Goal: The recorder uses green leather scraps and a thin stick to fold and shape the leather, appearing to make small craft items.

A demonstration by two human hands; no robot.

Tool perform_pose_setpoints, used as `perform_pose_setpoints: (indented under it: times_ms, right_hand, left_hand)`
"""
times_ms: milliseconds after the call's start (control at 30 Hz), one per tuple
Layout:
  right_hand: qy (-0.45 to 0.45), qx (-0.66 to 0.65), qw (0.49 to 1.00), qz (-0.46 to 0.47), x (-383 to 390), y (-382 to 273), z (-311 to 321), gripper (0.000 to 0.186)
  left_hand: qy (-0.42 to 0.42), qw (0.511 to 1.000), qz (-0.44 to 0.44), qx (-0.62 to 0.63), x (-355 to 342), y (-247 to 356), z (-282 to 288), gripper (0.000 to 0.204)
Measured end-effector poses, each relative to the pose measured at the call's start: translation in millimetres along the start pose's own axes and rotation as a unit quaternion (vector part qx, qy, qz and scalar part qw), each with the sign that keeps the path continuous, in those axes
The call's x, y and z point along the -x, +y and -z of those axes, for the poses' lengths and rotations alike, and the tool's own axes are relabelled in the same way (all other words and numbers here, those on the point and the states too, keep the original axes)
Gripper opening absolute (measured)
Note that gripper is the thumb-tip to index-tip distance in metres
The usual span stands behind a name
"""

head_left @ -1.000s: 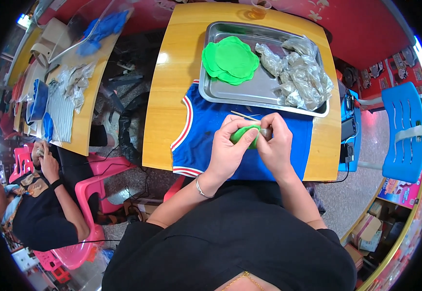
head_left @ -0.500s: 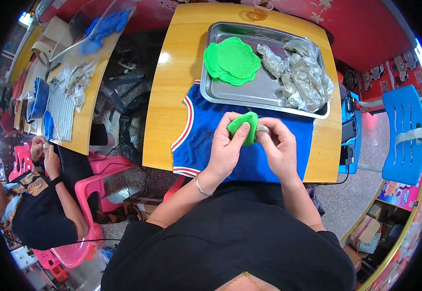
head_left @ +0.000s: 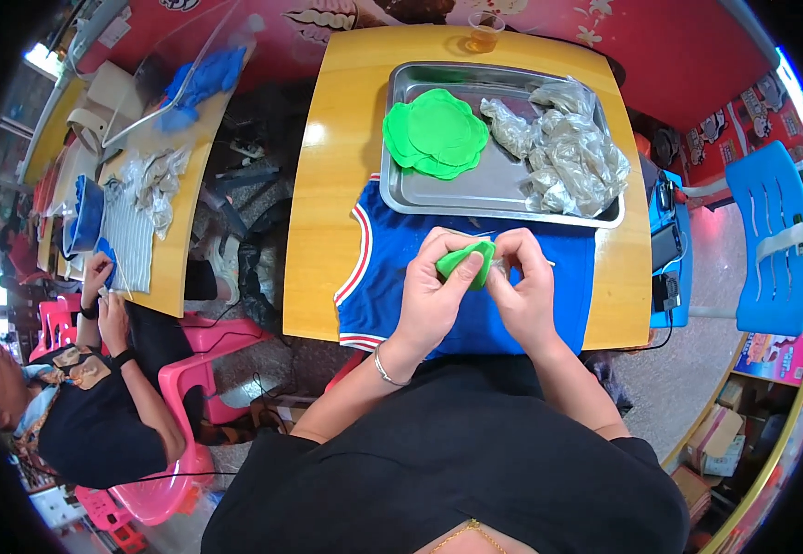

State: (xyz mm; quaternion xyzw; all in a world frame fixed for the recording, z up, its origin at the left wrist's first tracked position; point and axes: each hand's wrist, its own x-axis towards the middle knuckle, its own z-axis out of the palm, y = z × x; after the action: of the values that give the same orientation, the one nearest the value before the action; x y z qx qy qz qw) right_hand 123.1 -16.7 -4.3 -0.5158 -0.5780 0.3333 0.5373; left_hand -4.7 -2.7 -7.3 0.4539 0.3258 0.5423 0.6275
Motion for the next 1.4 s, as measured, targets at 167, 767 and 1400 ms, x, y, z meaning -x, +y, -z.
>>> perform_pose_setpoints:
  times_ms: [167,767,1400]
  right_hand:
    - [0.032,-0.070,0.996,-0.042,-4.3,1.3,-7.3,0.020]
    - [-0.164,0.055,0.982,0.073,-3.8,-10.1,4.1,0.024]
    - [-0.189,0.117,0.970,-0.101,16.6,0.2,-12.0,0.021]
  left_hand:
    - [-0.037,0.999,0.019,-0.006,-0.2,0.0,1.2,0.016]
    - [-0.126,0.945,0.254,0.163,11.2,6.7,51.0,0.028]
    - [-0.186,0.812,-0.110,-0.542,39.9,16.4,61.7,0.012]
